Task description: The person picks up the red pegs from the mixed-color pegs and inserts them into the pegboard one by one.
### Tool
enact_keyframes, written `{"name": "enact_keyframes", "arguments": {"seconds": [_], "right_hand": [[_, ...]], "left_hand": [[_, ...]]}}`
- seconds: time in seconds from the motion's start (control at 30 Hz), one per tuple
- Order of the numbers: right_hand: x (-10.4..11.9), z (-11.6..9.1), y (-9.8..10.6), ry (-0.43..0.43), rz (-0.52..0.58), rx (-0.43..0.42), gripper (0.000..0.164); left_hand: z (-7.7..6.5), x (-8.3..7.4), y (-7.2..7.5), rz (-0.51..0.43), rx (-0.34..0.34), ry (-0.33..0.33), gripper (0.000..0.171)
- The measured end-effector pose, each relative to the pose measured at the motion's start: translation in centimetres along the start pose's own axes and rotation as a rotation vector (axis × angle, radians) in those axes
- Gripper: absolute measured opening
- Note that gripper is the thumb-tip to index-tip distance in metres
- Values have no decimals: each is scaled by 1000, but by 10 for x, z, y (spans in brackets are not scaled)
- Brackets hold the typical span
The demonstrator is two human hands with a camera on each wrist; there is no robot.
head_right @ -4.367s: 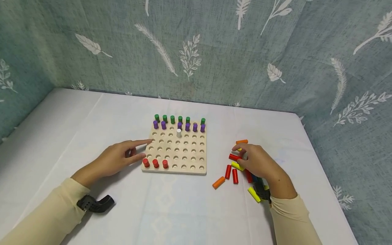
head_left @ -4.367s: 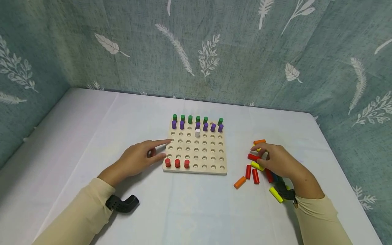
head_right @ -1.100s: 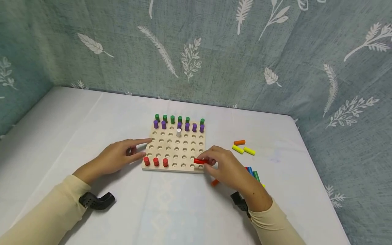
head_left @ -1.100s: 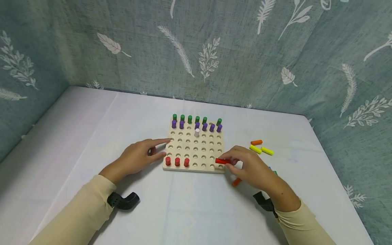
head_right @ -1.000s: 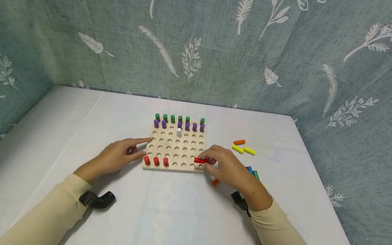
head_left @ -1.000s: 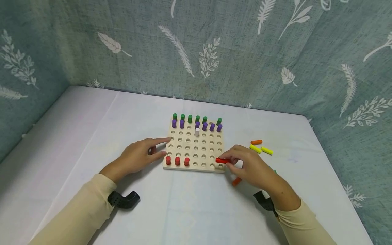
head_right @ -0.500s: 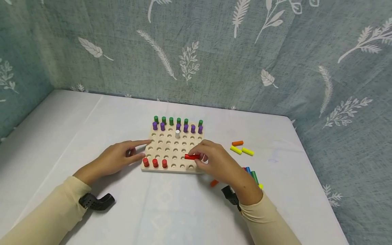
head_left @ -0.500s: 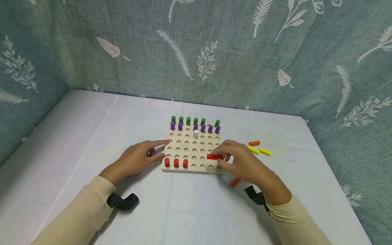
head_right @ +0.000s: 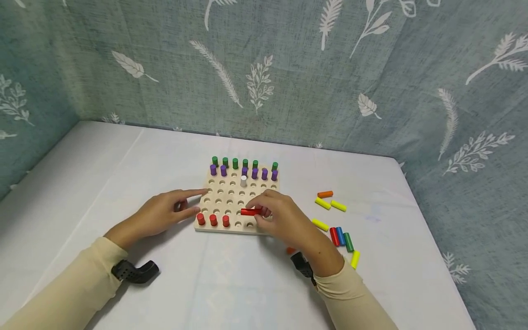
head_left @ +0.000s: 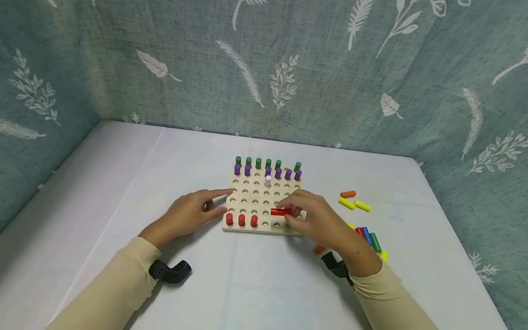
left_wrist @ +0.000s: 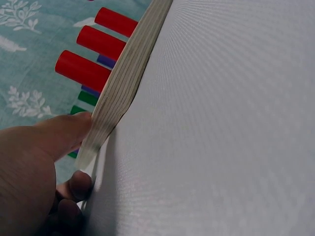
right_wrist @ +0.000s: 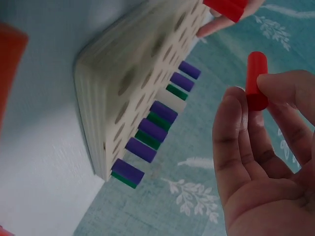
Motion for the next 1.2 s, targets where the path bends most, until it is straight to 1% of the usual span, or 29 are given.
{"name": "enact_keyframes", "arguments": {"seconds": [0.23, 0.4, 0.63, 0.87, 1.07, 1.2], "right_hand": [[3, 1, -5, 26, 5, -20, 25], [3, 1, -10, 29, 12, 0, 21], [4, 1, -15, 23, -8, 9, 18], [2, -2, -21, 10, -29, 44, 17], [2, 0, -25, 22, -76, 47, 16], [0, 0, -29, 20, -105, 66, 16]], "left_hand": [[-2, 2, 1, -1, -8, 13, 54], [-2, 4, 1, -3, -6, 18, 55], [-1, 2, 3, -5, -9, 10, 54], [0, 0, 0, -3, 19, 13, 55], [2, -1, 2, 2, -7, 2, 55], [2, 0, 0, -1, 16, 16, 55]]}}
Point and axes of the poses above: each hand's wrist, its own z-axis towards the middle knuckle, its own y-axis out of the back of the hand, x = y × z, the point moved 3 cm from there along z, towards the middle knuckle, and after that the axes turned 1 degree about z, right-handed, at the moved point
